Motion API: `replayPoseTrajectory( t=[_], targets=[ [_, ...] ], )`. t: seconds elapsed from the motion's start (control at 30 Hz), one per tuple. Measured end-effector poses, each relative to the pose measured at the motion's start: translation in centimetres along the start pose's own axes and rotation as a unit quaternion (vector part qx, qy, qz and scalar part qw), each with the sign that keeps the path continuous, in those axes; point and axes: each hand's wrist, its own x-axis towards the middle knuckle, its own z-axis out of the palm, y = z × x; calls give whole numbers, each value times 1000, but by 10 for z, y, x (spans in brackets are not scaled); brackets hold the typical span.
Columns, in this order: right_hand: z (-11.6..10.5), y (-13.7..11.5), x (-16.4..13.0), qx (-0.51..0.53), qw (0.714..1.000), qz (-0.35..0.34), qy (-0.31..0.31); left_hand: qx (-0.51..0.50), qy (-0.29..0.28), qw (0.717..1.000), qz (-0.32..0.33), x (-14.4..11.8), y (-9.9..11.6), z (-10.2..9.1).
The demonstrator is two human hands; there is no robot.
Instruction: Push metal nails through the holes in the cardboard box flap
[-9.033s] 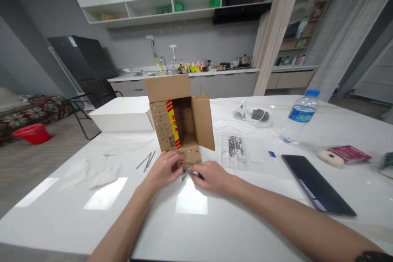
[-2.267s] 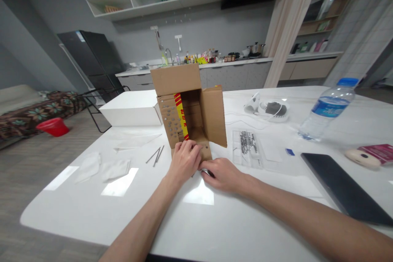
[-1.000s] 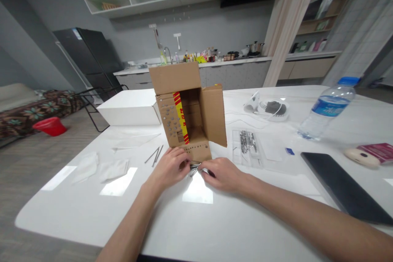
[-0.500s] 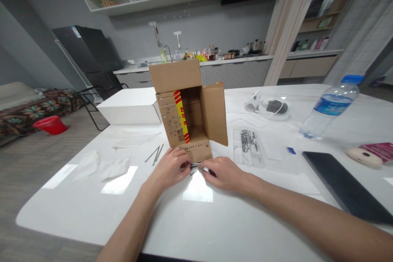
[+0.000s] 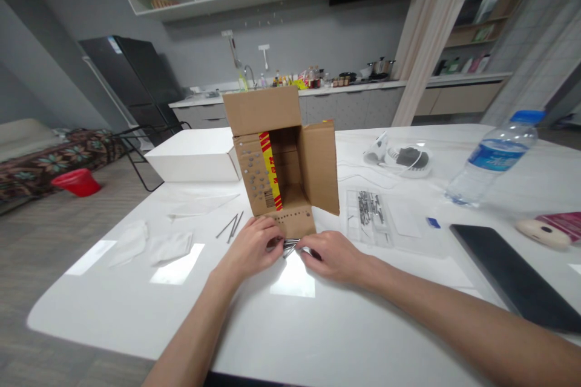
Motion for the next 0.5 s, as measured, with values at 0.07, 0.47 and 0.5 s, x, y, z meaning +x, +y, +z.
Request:
replayPoseTrajectory(
  t=[0.07, 0.47, 0.5],
  targets=[
    [0, 0, 0, 0, 1000, 0, 0, 1, 0, 1000, -2, -1, 0, 0],
    [0, 0, -1, -2, 1000, -6, 2, 6, 34, 999, -38, -2, -4, -1],
    [0, 0, -1, -1, 1000, -8, 1, 4, 37, 999, -34, -2, -4, -1]
  ],
)
